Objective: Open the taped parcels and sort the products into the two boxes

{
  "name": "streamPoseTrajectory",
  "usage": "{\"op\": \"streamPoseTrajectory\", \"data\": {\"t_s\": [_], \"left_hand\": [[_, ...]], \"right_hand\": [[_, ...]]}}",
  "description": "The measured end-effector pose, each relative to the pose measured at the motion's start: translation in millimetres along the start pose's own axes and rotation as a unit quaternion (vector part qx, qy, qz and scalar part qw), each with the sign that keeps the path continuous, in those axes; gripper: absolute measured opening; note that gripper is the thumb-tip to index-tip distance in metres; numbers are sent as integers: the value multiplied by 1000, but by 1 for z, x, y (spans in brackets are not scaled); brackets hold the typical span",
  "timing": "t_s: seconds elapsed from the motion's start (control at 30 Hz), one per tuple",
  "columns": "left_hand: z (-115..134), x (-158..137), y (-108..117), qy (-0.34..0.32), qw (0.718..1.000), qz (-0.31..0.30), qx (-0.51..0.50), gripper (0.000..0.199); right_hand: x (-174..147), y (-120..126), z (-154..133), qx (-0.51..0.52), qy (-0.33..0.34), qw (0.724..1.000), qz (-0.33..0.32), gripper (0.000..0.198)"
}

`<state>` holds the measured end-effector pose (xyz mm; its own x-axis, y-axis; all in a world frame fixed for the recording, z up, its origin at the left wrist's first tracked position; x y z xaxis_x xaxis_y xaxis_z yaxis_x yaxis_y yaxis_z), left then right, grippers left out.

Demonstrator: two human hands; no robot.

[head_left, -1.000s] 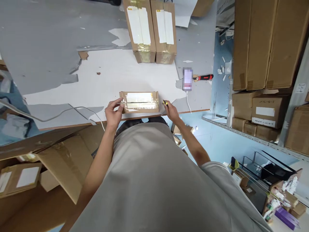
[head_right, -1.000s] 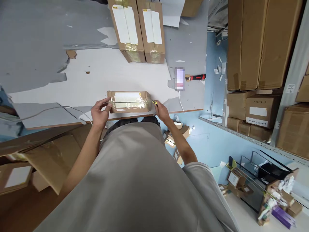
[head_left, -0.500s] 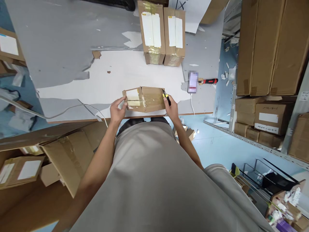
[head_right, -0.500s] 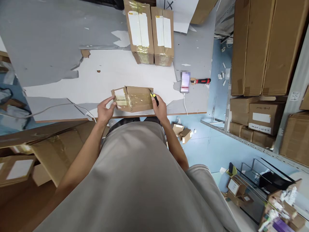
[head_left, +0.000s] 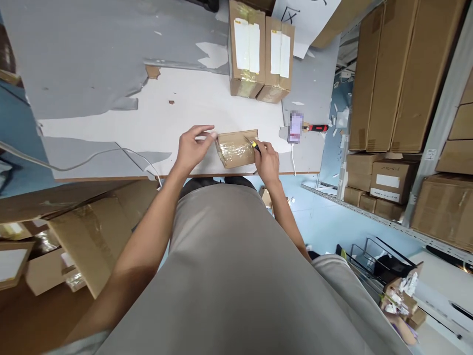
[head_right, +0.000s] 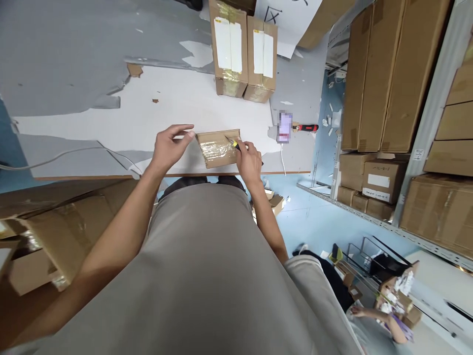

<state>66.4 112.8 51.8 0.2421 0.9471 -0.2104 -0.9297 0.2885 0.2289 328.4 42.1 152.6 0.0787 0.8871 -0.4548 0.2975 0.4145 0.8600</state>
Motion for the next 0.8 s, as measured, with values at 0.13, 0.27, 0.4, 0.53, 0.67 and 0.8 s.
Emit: {"op": "streamPoseTrajectory", "data": {"t_s": [0.13, 0.27, 0.4, 0.53, 0.67, 0.8], "left_hand": [[17, 20, -11, -13, 998, -64, 13, 32], [11, 27, -16, -15, 997, -78, 5, 25], [8, 31, -16, -8, 996, -85, -2, 22], [13, 34, -15, 12, 995, -96, 14, 20], [19, 32, -14, 28, 994, -102, 28, 19], [19, 30, -16, 28, 995, -97, 17, 19]], "right_hand": [[-8, 13, -6, -36, -33, 999, -6, 58], [-26, 18, -33, -46, -48, 997, -29, 58], [-37, 5, -73, -11, -41, 995, -85, 55], [-37, -1, -99, -13, -50, 992, -111, 49], [-36, 6, -109, -35, -62, 989, -129, 47], [-38, 15, -116, -53, -77, 984, -149, 42]]}}
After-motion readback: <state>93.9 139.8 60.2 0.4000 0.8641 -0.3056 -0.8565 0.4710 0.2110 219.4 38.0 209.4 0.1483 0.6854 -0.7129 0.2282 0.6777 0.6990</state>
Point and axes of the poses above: each hand's wrist, its own x-axis towards the middle knuckle, its own y-axis out of the back of the hand, z = x × y, the point moved 5 cm from there along x, towards the middle knuckle, and after that the axes turned 5 degrees about -z, right-handed, at the moved point
